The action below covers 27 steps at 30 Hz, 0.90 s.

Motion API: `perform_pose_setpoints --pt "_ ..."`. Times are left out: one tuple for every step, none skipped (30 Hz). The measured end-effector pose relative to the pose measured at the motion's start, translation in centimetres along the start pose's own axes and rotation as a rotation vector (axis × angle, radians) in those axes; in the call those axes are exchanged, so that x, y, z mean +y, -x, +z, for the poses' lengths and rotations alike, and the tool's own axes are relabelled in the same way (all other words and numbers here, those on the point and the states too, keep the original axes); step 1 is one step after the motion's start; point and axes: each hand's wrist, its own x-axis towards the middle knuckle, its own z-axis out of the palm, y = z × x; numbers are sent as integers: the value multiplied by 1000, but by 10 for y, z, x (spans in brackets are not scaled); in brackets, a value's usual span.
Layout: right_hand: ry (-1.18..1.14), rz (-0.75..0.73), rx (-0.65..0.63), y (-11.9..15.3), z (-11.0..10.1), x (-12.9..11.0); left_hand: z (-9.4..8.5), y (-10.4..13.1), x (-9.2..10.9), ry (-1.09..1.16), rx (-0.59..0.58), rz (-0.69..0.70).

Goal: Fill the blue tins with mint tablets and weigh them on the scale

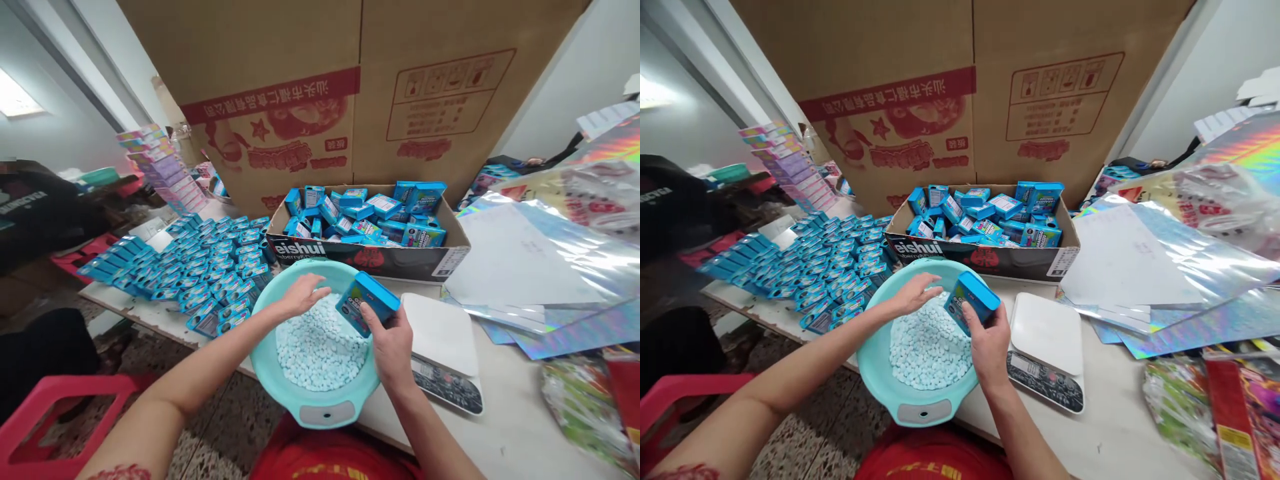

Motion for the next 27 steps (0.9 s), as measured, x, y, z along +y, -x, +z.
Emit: perform_pose_setpoints --pt "0 -12 20 1 -1 2 4 -5 -4 -137 1 -62" --pt "-1 -19 22 1 -1 4 9 -7 -7 -218 -17 -97" --pt "-1 -22 12 2 -2 6 15 -5 -8 -247 -53 -100" --pt "1 -23 2 2 -2 7 21 1 -8 -250 -99 -80" --pt "5 -22 -4 2 -2 8 27 9 -5 -260 -153 -54" --pt "10 -20 -3 2 -2 8 33 20 -2 -266 -216 -28" --pt "19 -19 2 2 -2 8 37 31 2 -273 -284 1" --pt "31 -22 8 2 -2 8 40 42 7 -284 -337 34" --pt "47 -28 11 1 -2 7 43 51 11 -304 -361 72" --pt "63 -33 8 1 -2 7 45 57 16 -327 -350 123" --pt "75 -35 2 1 -2 7 47 59 21 -349 -318 187" --pt "83 -34 -6 1 -2 7 50 58 25 -363 -281 263" --pt "87 -28 -13 1 -2 8 53 55 29 -370 -251 341" --pt "88 -20 -20 1 -2 8 56 50 33 -369 -239 410" --pt "86 -14 -26 1 -2 8 58 46 35 -365 -254 469" --pt "84 -11 -30 1 -3 9 59 43 37 -365 -284 510" --pt "86 -11 -31 1 -3 9 60 42 37 -371 -319 531" --pt "92 -14 -33 1 -3 9 59 44 36 -382 -353 532" --pt "101 -20 -31 2 -4 9 56 48 33 -396 -387 518" --pt "120 -27 -30 2 -4 9 52 54 29 -411 -421 493" --pt "150 -37 -27 2 -4 8 47 61 24 -428 -449 460" --pt "182 -47 -26 2 -4 8 42 68 18 -444 -470 422" --pt "214 -56 -26 2 -4 7 37 75 12 -452 -492 388" --pt "240 -62 -26 1 -4 6 33 79 7 -453 -518 359" --pt "256 -64 -29 1 -3 6 30 83 2 -446 -546 337" --pt "265 -62 -36 1 -3 5 28 85 -1 -434 -570 318" --pt "271 -59 -44 1 -3 5 27 85 -2 -420 -585 298"
